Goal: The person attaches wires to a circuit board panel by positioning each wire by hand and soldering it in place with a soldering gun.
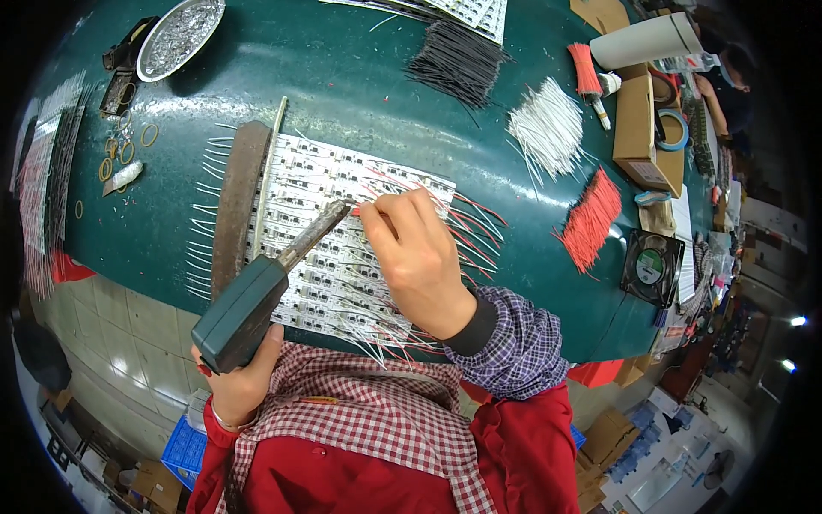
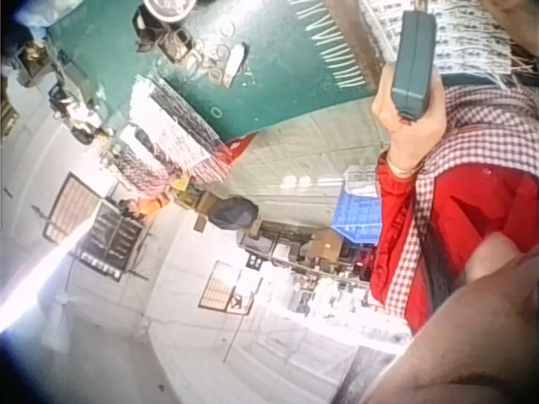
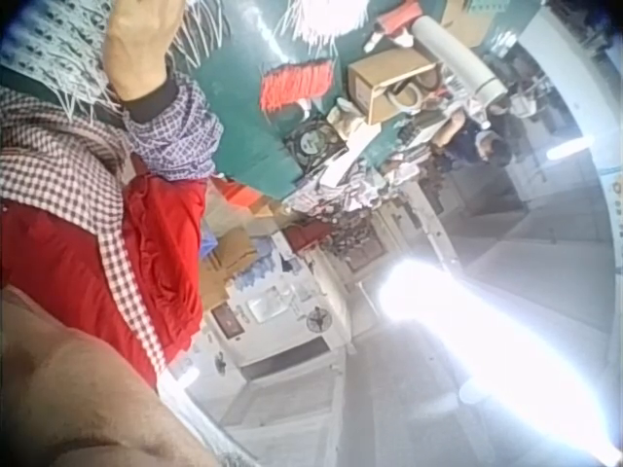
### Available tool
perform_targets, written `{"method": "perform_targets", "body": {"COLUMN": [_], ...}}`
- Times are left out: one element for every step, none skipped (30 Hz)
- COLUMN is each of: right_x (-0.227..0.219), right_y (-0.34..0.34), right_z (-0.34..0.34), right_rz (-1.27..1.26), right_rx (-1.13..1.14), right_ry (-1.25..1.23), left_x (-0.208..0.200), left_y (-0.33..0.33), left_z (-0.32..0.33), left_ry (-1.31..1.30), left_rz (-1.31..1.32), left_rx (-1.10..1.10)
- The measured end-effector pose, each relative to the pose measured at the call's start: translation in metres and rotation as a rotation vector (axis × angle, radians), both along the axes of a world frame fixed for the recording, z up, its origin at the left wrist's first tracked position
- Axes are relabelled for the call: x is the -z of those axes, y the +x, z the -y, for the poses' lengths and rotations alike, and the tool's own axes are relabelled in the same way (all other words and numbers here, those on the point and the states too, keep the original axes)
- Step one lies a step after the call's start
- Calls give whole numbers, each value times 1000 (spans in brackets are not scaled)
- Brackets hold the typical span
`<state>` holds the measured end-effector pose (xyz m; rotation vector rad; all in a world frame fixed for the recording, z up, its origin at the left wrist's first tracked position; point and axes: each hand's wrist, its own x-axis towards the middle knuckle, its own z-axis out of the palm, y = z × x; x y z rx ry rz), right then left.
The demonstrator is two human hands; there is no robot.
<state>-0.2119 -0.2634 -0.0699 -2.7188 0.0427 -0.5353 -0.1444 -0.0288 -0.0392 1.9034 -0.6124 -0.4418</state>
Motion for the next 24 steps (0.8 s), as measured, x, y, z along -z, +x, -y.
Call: {"method": "perform_targets", "body": {"right_x": [0, 0, 0, 0, 0, 0, 0, 0, 0, 0, 0, 0, 0, -1, -1, -2, -3, -4, -4, -4, -3, -2, -2, -1], "right_y": [0, 0, 0, 0, -1, -1, -1, -1, -1, -1, -1, -1, 0, 0, 0, -1, -3, -5, -7, -8, -10, -10, -11, -11], "right_z": [0, 0, 0, 0, 0, 0, 0, 0, 0, 0, -1, -1, -1, -1, -2, -2, -3, -5, -7, -9, -10, -11, -11, -11], "right_rz": [0, -3, -6, -5, -9, -12, -11, -13, -15, -14, -10, -6, -5, 2, 10, 11, 33, 54, 53, 47, 40, 43, 42, 29], "right_rx": [0, -5, -10, -10, -10, -10, -10, -9, -8, -8, -3, 2, 2, 6, 8, 7, 1, -3, -4, -8, -9, -7, -7, -4], "right_ry": [0, -4, -7, -7, -8, -9, -9, -10, -10, -10, -18, -25, -26, -26, -26, -25, -18, -12, -11, 4, 19, 22, 22, 29], "left_x": [0, 0, -1, -1, -2, -1, 0, 2, 4, 7, 9, 10, 11, 11, 11, 11, 11, 11, 11, 11, 10, 9, 8, 6], "left_y": [0, 0, 0, -1, -1, -2, -3, -5, -7, -10, -12, -12, -12, -13, -14, -15, -16, -17, -18, -18, -18, -18, -17, -15], "left_z": [0, -1, -1, -1, -1, -2, -4, -6, -8, -11, -14, -16, -17, -19, -20, -20, -21, -22, -23, -24, -24, -22, -22, -21], "left_ry": [10, 21, 21, 23, 24, 24, 4, -16, -16, -35, -54, -55, -46, -38, -38, -43, -47, -47, -38, -28, -28, -42, -55, -55], "left_rz": [-11, -22, -22, -34, -45, -45, -40, -34, -33, -55, -76, -75, -13, 49, 50, 15, -20, -20, -39, -59, -59, -59, -58, -59], "left_rx": [5, 10, 10, 5, 1, 1, -23, -46, -46, -87, -129, -128, -107, -86, -87, -107, -128, -129, -130, -131, -130, -117, -104, -104]}}
